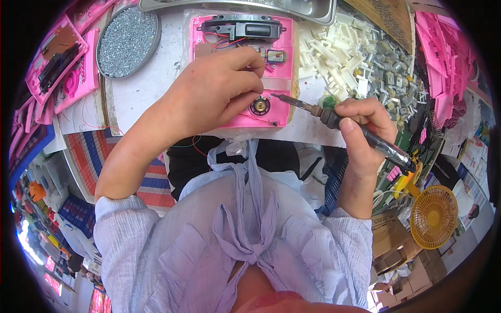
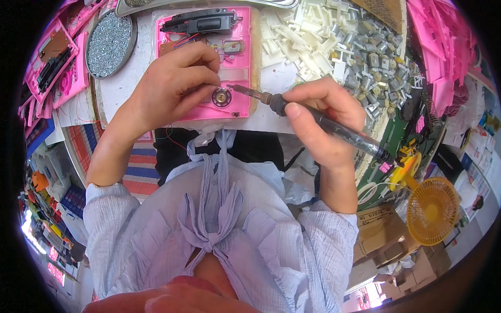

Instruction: Assemble electronic toy cameras by soldering wires and fastening screws on plastic housings.

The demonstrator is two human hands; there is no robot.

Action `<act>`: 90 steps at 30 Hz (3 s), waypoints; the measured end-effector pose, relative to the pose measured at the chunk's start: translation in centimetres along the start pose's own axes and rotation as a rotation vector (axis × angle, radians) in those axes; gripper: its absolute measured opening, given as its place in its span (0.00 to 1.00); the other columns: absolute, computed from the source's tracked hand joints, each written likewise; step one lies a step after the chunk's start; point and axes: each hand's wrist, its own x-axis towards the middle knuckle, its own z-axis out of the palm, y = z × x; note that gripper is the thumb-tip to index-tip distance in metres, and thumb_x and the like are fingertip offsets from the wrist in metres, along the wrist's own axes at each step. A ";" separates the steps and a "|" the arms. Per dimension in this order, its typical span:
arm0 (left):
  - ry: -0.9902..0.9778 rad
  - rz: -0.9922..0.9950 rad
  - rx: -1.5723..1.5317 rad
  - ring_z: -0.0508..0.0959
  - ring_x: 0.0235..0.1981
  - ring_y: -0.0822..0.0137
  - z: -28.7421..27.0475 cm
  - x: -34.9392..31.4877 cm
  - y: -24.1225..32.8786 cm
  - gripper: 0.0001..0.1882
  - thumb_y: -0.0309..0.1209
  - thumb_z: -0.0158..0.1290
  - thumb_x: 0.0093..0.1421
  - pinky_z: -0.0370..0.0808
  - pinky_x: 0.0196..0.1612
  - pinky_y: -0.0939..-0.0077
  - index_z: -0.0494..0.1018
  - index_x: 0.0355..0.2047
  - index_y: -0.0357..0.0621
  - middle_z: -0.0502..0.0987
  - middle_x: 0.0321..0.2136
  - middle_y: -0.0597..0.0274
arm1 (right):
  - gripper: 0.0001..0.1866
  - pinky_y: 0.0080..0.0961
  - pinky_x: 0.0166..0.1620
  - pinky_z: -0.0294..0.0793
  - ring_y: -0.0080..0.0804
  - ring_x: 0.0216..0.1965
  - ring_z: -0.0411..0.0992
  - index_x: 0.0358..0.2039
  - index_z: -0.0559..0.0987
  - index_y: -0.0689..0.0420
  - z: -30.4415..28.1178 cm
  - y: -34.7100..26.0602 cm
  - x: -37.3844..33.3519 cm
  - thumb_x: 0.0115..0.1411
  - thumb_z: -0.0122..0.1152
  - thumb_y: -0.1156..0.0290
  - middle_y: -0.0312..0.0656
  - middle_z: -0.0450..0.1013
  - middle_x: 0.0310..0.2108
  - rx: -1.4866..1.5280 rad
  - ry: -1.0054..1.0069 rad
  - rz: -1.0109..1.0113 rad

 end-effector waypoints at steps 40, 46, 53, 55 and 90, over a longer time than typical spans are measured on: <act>-0.093 0.081 0.256 0.79 0.41 0.54 0.2 0.7 0.6 0.07 0.23 0.61 0.50 0.79 0.39 0.62 0.74 0.29 0.40 0.76 0.40 0.57 | 0.11 0.26 0.42 0.77 0.32 0.35 0.78 0.39 0.78 0.65 -10.0 0.2 -4.7 0.61 0.65 0.71 0.47 0.79 0.34 -0.023 0.460 -0.205; -0.060 0.091 0.303 0.79 0.39 0.52 0.3 1.0 1.5 0.08 0.21 0.61 0.50 0.78 0.40 0.60 0.72 0.28 0.37 0.76 0.38 0.53 | 0.04 0.21 0.31 0.69 0.20 0.25 0.67 0.31 0.76 0.58 -22.6 -1.6 -12.3 0.63 0.62 0.76 0.35 0.71 0.25 -0.126 1.099 -0.289; -0.073 0.077 0.291 0.79 0.39 0.52 0.6 1.4 2.1 0.08 0.20 0.62 0.50 0.77 0.40 0.60 0.73 0.29 0.37 0.76 0.37 0.54 | 0.02 0.16 0.29 0.66 0.20 0.26 0.67 0.31 0.79 0.57 -27.9 -0.4 -11.8 0.61 0.64 0.76 0.33 0.73 0.27 -0.291 1.301 -0.294; -0.069 0.078 0.308 0.78 0.40 0.50 0.2 0.4 1.4 0.09 0.19 0.61 0.50 0.77 0.42 0.60 0.74 0.32 0.38 0.75 0.38 0.53 | 0.05 0.20 0.32 0.68 0.21 0.29 0.69 0.35 0.80 0.57 -28.3 1.2 -9.6 0.61 0.68 0.72 0.34 0.75 0.30 -0.373 1.250 -0.156; 0.242 0.234 0.247 0.77 0.29 0.58 0.9 -2.9 -0.7 0.19 0.21 0.66 0.46 0.73 0.29 0.67 0.81 0.41 0.39 0.78 0.35 0.57 | 0.10 0.38 0.34 0.64 0.38 0.29 0.72 0.26 0.77 0.55 8.1 2.7 0.7 0.51 0.71 0.68 0.38 0.74 0.25 -0.942 -0.071 -0.384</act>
